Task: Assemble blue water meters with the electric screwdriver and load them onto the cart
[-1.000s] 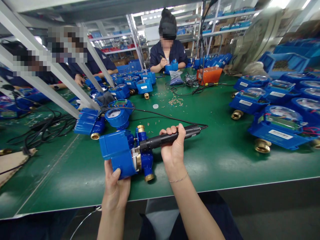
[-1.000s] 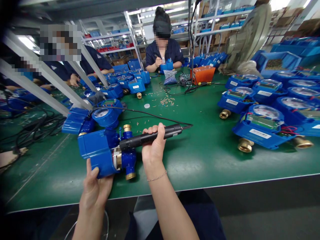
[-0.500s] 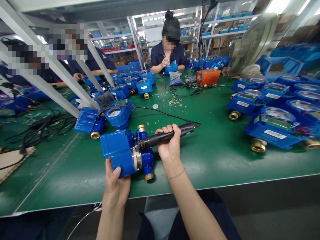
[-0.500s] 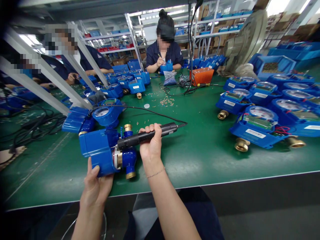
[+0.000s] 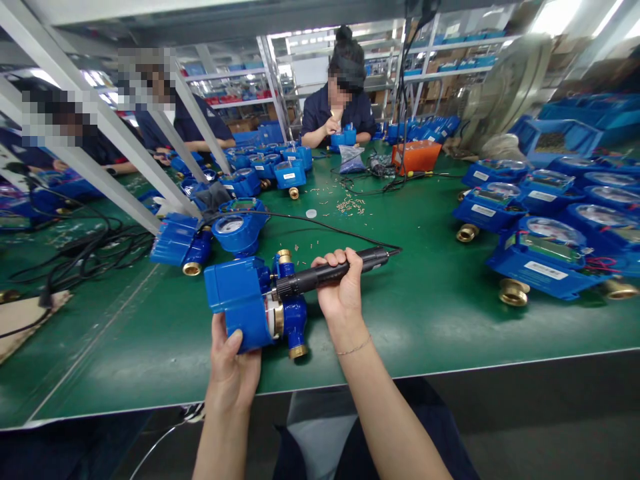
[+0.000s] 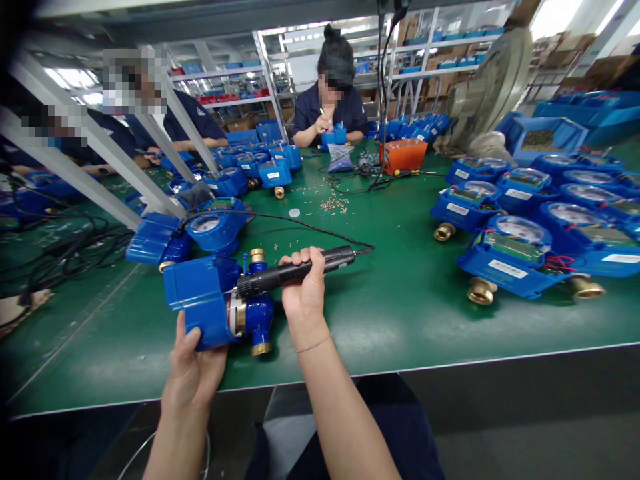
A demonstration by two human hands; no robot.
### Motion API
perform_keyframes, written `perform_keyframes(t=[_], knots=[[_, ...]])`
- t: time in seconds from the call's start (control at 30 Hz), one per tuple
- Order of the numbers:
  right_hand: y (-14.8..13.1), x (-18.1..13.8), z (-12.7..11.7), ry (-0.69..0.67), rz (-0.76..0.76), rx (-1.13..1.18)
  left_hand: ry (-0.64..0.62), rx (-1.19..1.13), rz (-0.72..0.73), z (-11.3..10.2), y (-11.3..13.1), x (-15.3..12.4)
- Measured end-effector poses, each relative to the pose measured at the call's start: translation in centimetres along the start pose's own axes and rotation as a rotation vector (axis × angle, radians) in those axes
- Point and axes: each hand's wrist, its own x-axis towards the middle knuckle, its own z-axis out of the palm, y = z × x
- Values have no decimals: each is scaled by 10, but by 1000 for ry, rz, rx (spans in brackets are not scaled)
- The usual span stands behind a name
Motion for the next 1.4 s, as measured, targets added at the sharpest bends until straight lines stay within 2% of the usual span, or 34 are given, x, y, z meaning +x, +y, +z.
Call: perform_keyframes(t=[0.17, 0.4, 0.57, 0.63, 0.77, 0.83, 0.93, 1.03, 1.13, 1.27, 1.4], knots=[[-12, 6, 6, -38, 5, -78, 80, 20, -44, -8, 0, 8], [-40, 43, 12, 94, 34, -200, 36, 102, -45, 7, 0, 18], [-71, 66, 11, 147, 44, -248, 94, 99, -69, 13, 4, 24], [-87, 73, 14, 143, 124, -391, 85, 129, -61, 11, 12, 28], [-113, 93, 24, 123, 407, -714, -6, 323, 34, 15, 33, 37], [-117, 106, 27, 96, 508, -822, -37, 471, 103, 25, 41, 39], [-116, 125, 26, 62, 572, -997, -52, 781, 295, 46, 44, 33], [-113, 140, 18, 42, 544, -1157, -60, 1007, 491, 64, 37, 20], [-114, 150, 9, 21, 434, -1307, -80, 1057, 575, 73, 25, 10], [-123, 157, -5, 48, 192, -1582, -57, 1095, 611, 75, 18, 8], [-136, 159, -18, 115, -30, -1885, -17, 1104, 593, 72, 22, 11]])
